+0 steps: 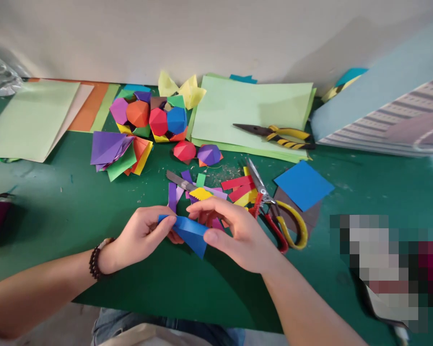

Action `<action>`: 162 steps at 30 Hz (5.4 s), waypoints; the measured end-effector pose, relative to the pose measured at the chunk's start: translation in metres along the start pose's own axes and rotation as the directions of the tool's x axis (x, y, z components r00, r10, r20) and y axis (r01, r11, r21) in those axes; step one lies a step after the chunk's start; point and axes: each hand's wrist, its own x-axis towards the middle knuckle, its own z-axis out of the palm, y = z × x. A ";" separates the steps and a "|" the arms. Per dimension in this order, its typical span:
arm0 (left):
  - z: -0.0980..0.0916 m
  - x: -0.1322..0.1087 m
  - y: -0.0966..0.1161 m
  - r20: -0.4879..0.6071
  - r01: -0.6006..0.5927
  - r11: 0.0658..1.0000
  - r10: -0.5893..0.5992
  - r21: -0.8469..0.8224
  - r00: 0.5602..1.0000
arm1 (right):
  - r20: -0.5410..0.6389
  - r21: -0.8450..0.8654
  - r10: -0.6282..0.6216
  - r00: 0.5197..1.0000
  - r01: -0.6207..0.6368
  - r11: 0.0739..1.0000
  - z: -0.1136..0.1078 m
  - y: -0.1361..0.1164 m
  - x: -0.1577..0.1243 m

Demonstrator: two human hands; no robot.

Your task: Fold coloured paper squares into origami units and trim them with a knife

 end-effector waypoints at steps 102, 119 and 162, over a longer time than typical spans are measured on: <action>-0.020 0.003 0.010 -0.084 0.126 0.926 -0.166 -0.357 0.983 | -0.094 -0.287 -0.162 0.982 0.129 0.949 0.030 -0.002 0.007; -0.022 0.006 0.011 -0.400 -0.079 0.857 -0.155 -0.509 0.903 | -0.187 -0.919 -0.475 0.860 0.018 0.393 0.005 0.031 0.023; -0.016 0.004 0.022 -0.552 -0.013 0.928 -0.210 -0.372 0.807 | -0.144 -0.893 -0.678 0.721 0.200 0.402 0.007 0.019 0.010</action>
